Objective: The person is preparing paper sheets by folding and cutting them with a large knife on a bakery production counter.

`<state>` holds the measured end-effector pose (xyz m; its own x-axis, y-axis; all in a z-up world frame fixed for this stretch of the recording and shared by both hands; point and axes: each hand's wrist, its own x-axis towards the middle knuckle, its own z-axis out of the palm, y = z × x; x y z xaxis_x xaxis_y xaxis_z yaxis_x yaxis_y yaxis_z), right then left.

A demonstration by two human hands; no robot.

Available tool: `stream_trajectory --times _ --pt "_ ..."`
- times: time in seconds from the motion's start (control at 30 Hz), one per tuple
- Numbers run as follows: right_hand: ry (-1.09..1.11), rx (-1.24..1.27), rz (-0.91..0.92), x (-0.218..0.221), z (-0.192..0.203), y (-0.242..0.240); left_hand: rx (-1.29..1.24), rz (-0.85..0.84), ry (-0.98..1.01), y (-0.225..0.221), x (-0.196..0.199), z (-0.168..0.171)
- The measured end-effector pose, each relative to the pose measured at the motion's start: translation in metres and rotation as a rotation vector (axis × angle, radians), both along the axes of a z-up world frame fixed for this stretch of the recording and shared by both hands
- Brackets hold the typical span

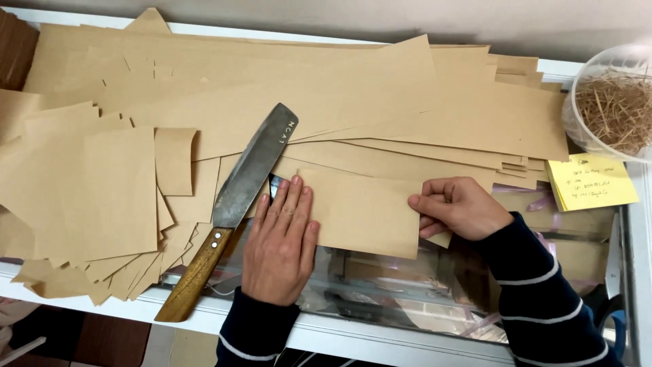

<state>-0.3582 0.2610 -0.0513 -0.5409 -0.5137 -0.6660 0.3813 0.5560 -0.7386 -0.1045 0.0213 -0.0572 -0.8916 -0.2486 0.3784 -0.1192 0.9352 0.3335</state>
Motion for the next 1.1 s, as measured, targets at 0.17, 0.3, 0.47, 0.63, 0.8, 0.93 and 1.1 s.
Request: stream_trajectory --times 0.17,0.3,0.47,0.63,0.8,0.93,1.1 --pt "-0.013 -0.011 -0.008 -0.002 -0.003 0.001 -0.016 0.008 -0.013 0.001 -0.001 0.000" --pt "-0.019 -0.035 0.002 -0.003 -0.004 0.002 -0.026 0.017 -0.016 0.002 -0.002 0.001" --pt "0.007 -0.021 0.012 -0.002 -0.001 0.001 -0.044 0.024 -0.012 0.002 -0.003 0.001" --pt "0.007 -0.036 0.007 -0.003 -0.007 0.003 -0.038 0.024 -0.037 0.003 -0.003 0.000" --pt "0.051 -0.004 0.025 -0.005 0.005 0.005 -0.084 0.009 -0.029 0.004 -0.004 0.001" --pt "0.083 0.027 0.044 -0.016 0.007 0.016 -0.123 -0.047 -0.034 0.008 -0.004 0.000" --pt "0.081 0.038 0.058 -0.019 0.017 0.018 -0.117 -0.075 -0.042 0.008 -0.004 0.000"
